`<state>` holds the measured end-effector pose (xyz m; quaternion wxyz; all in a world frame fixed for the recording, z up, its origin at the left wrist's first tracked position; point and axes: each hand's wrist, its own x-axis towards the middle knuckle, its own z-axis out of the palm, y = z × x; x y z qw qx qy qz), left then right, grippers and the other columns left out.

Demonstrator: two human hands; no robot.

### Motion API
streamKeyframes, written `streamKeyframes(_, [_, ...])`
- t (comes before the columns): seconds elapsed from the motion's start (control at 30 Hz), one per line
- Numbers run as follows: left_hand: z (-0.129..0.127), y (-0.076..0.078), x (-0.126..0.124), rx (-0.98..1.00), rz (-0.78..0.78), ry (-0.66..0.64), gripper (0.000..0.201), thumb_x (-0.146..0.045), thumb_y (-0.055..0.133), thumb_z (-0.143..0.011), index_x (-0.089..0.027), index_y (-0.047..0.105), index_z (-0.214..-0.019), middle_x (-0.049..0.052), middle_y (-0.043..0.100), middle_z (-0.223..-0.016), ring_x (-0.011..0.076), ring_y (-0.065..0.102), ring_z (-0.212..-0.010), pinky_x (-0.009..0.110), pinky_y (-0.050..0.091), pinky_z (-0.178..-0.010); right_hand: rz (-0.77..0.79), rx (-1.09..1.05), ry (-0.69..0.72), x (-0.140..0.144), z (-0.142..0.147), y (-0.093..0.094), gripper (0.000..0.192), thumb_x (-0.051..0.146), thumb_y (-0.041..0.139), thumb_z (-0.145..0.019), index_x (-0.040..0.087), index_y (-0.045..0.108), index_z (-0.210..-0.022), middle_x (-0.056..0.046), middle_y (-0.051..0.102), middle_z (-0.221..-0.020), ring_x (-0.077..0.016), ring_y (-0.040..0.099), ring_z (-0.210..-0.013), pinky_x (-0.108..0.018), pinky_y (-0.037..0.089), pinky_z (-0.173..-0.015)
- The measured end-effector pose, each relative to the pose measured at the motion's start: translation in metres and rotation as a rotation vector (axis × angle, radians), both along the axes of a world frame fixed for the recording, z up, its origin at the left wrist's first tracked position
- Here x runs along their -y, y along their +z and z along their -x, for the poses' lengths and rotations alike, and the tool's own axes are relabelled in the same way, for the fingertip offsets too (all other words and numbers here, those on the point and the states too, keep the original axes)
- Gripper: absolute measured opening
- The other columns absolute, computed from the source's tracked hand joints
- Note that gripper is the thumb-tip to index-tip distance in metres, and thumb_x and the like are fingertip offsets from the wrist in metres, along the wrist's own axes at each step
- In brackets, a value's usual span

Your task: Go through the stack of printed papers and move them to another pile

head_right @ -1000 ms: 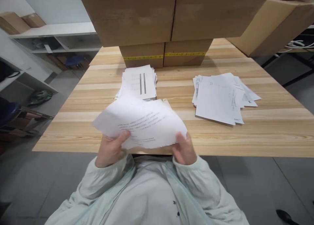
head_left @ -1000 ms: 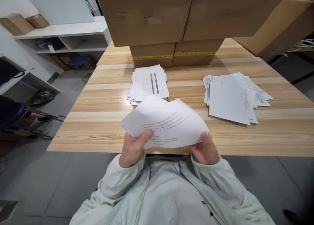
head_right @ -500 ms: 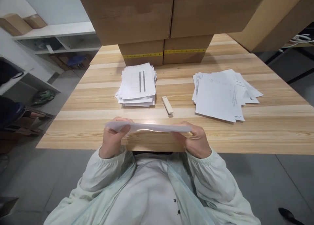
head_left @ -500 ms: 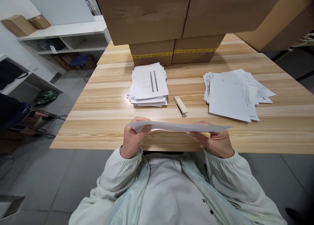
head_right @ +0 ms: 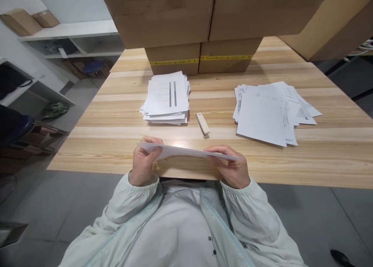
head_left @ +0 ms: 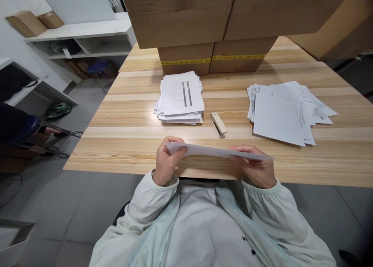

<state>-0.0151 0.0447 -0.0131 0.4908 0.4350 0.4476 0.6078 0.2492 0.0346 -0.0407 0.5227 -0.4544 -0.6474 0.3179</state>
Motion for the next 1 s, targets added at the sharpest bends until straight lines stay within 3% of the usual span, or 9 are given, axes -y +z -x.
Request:
streamKeyframes(0.2, [-0.005, -0.005, -0.001, 0.005, -0.04, -0.025, 0.034, -0.038, 0.087, -0.072, -0.019, 0.062, -0.084, 0.001, 0.064, -0.085, 0.0126, 0.057, -0.077, 0.024, 0.045, -0.071, 0.042, -0.035, 0.021, 0.0, 0.004, 0.008, 0.015, 0.031, 0.081, -0.082, 0.025, 0.077, -0.095, -0.005, 0.08, -0.094, -0.0217, 0.076, -0.087, -0.032, 0.062, -0.078])
streamKeyframes(0.3, [-0.011, -0.001, -0.001, -0.002, -0.034, -0.063, 0.037, -0.041, 0.088, -0.071, -0.019, 0.062, -0.085, 0.001, 0.063, -0.085, 0.0129, 0.056, -0.076, 0.025, 0.045, -0.07, 0.034, -0.049, 0.001, 0.001, 0.006, 0.013, 0.015, 0.033, 0.082, -0.081, 0.025, 0.077, -0.092, -0.005, 0.08, -0.09, -0.0215, 0.076, -0.081, -0.032, 0.062, -0.073])
streamKeyframes(0.47, [-0.014, -0.001, -0.001, -0.028, 0.011, -0.058, 0.035, -0.041, 0.087, -0.072, -0.019, 0.063, -0.084, 0.001, 0.064, -0.086, 0.0131, 0.056, -0.077, 0.025, 0.044, -0.071, 0.071, -0.083, -0.051, 0.002, 0.003, 0.005, 0.014, 0.036, 0.081, -0.08, 0.023, 0.077, -0.085, -0.005, 0.079, -0.087, -0.0233, 0.075, -0.081, -0.035, 0.062, -0.073])
streamKeyframes(0.6, [-0.01, -0.006, -0.002, -0.048, 0.11, -0.117, 0.036, -0.048, 0.083, -0.075, -0.018, 0.066, -0.085, 0.002, 0.066, -0.084, 0.0154, 0.058, -0.081, 0.027, 0.047, -0.078, 0.1, -0.063, -0.302, 0.007, 0.0, -0.004, 0.016, 0.036, 0.083, -0.076, 0.023, 0.077, -0.082, -0.005, 0.079, -0.085, -0.025, 0.074, -0.08, -0.04, 0.062, -0.074])
streamKeyframes(0.73, [-0.012, -0.009, 0.001, -0.073, 0.167, -0.14, 0.043, -0.057, 0.078, -0.078, -0.018, 0.06, -0.08, -0.002, 0.06, -0.071, 0.0106, 0.051, -0.064, 0.022, 0.04, -0.06, 0.184, -0.057, -0.447, 0.019, -0.008, -0.001, 0.02, 0.037, 0.083, -0.075, 0.021, 0.078, -0.087, -0.007, 0.08, -0.09, -0.0269, 0.075, -0.084, -0.041, 0.063, -0.076])
streamKeyframes(0.8, [-0.015, -0.008, 0.003, -0.119, 0.136, -0.112, 0.042, -0.058, 0.075, -0.081, -0.019, 0.059, -0.081, -0.004, 0.054, -0.064, 0.0079, 0.042, -0.055, 0.021, 0.032, -0.052, 0.261, -0.068, -0.43, 0.027, -0.02, 0.002, 0.024, 0.04, 0.084, -0.074, 0.021, 0.079, -0.087, -0.007, 0.08, -0.091, -0.0265, 0.075, -0.083, -0.038, 0.063, -0.072])
streamKeyframes(0.9, [-0.019, 0.0, 0.004, -0.211, 0.029, -0.067, 0.036, -0.053, 0.071, -0.085, -0.019, 0.059, -0.082, -0.005, 0.05, -0.061, 0.0076, 0.038, -0.052, 0.021, 0.029, -0.05, 0.424, -0.105, -0.283, 0.039, -0.046, 0.006, 0.032, 0.049, 0.083, -0.075, 0.022, 0.079, -0.092, -0.007, 0.08, -0.09, -0.0248, 0.075, -0.08, -0.035, 0.064, -0.067])
streamKeyframes(1.0, [-0.024, 0.009, 0.0, -0.255, -0.045, -0.133, 0.031, -0.048, 0.07, -0.088, -0.019, 0.06, -0.082, -0.004, 0.054, -0.063, 0.0088, 0.042, -0.054, 0.023, 0.032, -0.051, 0.476, -0.1, -0.229, 0.049, -0.068, 0.011, 0.038, 0.057, 0.082, -0.073, 0.024, 0.079, -0.093, -0.004, 0.079, -0.08, -0.0231, 0.074, -0.07, -0.035, 0.064, -0.062])
